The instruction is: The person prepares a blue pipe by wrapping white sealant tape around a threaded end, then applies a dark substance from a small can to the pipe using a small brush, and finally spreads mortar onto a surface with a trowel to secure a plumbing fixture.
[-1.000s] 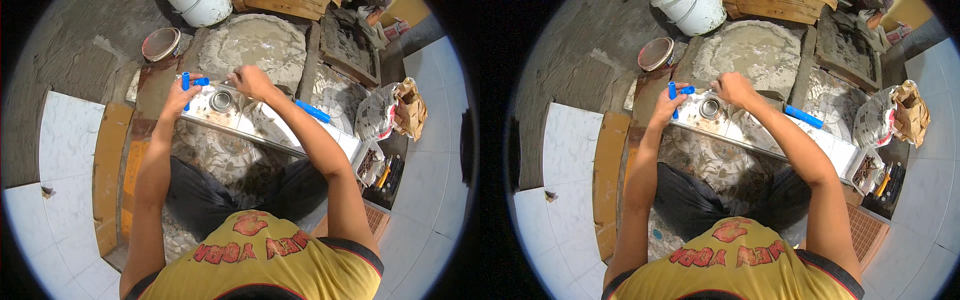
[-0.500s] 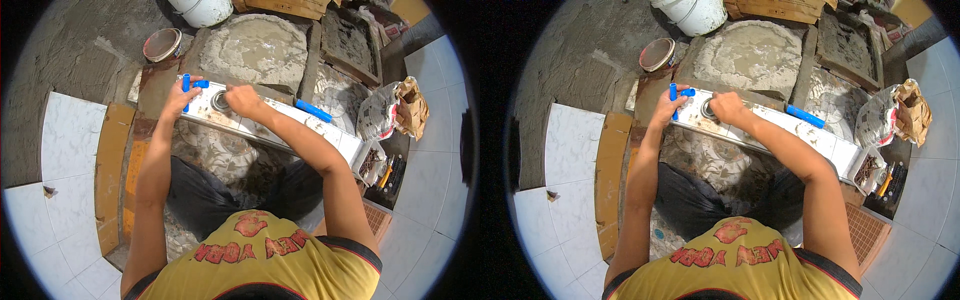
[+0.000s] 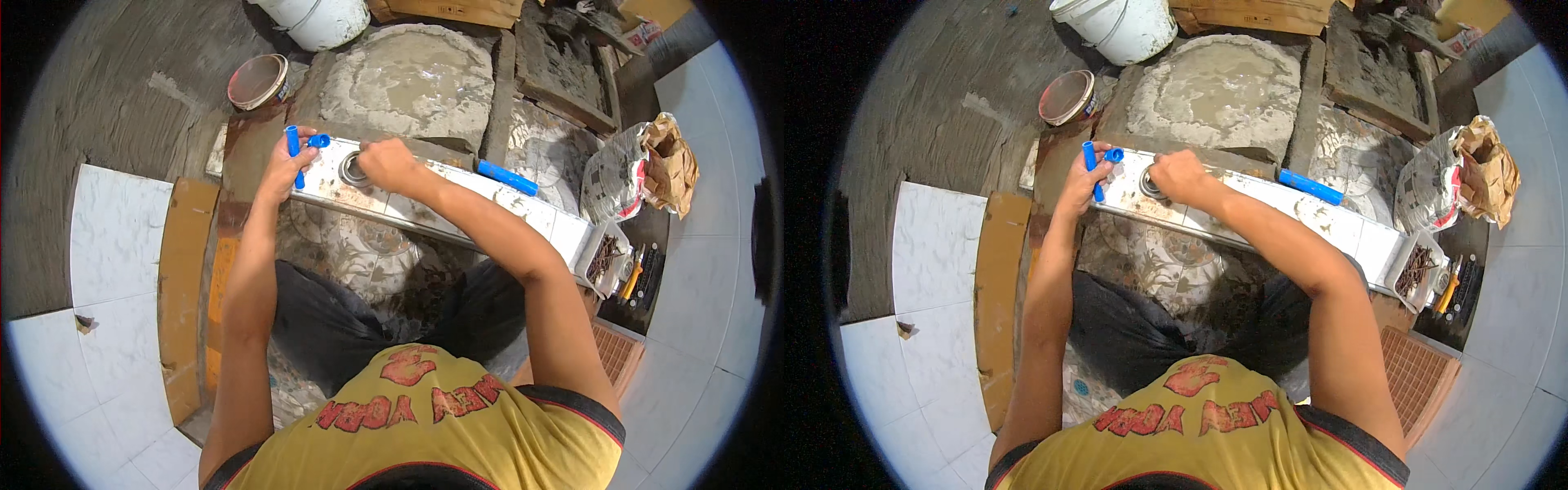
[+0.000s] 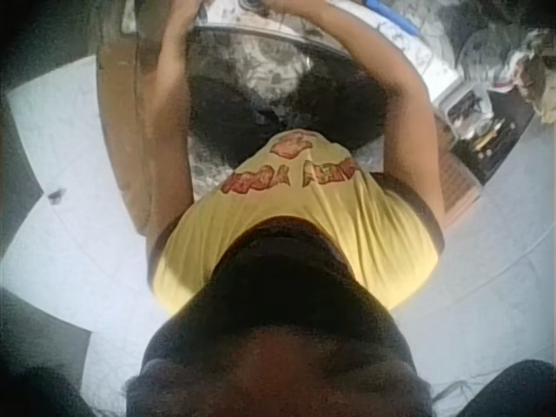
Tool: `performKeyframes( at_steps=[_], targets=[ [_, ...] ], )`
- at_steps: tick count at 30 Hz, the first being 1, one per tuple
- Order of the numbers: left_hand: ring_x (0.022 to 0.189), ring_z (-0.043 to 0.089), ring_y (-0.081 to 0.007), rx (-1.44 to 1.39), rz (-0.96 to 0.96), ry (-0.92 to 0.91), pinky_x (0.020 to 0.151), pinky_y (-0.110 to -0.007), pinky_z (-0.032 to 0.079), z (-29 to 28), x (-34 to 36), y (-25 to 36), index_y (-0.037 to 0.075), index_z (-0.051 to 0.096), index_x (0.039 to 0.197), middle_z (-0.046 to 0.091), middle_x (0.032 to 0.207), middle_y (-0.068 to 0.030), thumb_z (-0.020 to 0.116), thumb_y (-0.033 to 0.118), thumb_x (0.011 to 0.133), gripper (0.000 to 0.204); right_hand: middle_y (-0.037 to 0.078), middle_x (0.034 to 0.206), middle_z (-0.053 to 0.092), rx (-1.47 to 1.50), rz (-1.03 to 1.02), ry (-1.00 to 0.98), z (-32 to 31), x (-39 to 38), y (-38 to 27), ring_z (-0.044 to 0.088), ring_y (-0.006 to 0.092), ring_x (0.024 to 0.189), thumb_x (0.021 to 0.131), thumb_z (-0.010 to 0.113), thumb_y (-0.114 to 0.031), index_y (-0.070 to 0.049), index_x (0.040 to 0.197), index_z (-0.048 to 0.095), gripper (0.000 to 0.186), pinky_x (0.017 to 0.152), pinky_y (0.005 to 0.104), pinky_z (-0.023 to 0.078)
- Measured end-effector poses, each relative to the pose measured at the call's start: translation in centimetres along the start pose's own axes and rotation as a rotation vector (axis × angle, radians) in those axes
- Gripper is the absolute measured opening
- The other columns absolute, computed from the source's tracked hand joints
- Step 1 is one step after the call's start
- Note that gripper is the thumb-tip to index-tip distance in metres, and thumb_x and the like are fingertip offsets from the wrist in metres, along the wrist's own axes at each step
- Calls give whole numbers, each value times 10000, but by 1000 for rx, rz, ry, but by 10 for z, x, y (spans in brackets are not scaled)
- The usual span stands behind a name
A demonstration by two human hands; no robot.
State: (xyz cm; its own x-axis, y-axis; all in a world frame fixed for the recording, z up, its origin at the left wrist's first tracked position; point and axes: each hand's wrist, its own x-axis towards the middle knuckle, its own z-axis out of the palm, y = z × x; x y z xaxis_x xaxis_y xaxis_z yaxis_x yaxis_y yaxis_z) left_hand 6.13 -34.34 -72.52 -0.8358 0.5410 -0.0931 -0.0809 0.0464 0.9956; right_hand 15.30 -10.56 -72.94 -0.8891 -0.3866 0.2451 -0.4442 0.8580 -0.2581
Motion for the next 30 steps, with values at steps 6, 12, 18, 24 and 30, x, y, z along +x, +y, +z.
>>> performKeyframes(
  at_steps=[6, 12, 18, 24, 30],
  targets=[
    [697, 513, -44, 51, -53, 79, 582, -201, 411, 1, -3, 3, 53, 579, 1230, 648, 1025, -18, 719, 131, 893, 374, 202, 816, 709, 5, 110, -112, -20, 7, 9, 707, 378, 770, 727, 689, -148, -36, 775, 714, 124, 677, 472, 568],
    [661, 481, -35, 162, -64, 92, 568, -197, 398, 6, -3, 9, 48, 608, 1223, 650, 959, 10, 722, 192, 902, 370, 164, 890, 688, 324, 315, 111, -61, 16, 7, 664, 373, 833, 839, 690, -182, -84, 917, 751, 139, 733, 463, 533],
    [642, 477, -33, 54, -116, -14, 559, -188, 391, 10, 5, 6, 42, 628, 1206, 666, 925, -2, 722, 234, 905, 369, 128, 853, 644, 236, 195, 247, -48, 15, 6, 644, 357, 797, 858, 683, -166, -96, 902, 737, 98, 700, 462, 521],
    [662, 506, -36, 68, -44, -10, 566, -196, 400, 10, 0, 9, 40, 648, 1186, 684, 943, -24, 728, 219, 901, 346, 146, 886, 659, 240, 75, 240, -44, 13, 3, 649, 382, 846, 874, 644, -193, -53, 844, 704, 155, 700, 480, 536],
    [769, 614, -95, 174, 126, 53, 690, -243, 504, 20, 3, 15, 12, 647, 1169, 694, 980, -49, 744, 109, 878, 322, 233, 854, 676, 294, 389, 343, -38, 21, 7, 663, 415, 813, 932, 599, -296, -27, 863, 716, 302, 725, 502, 534]
  ],
)
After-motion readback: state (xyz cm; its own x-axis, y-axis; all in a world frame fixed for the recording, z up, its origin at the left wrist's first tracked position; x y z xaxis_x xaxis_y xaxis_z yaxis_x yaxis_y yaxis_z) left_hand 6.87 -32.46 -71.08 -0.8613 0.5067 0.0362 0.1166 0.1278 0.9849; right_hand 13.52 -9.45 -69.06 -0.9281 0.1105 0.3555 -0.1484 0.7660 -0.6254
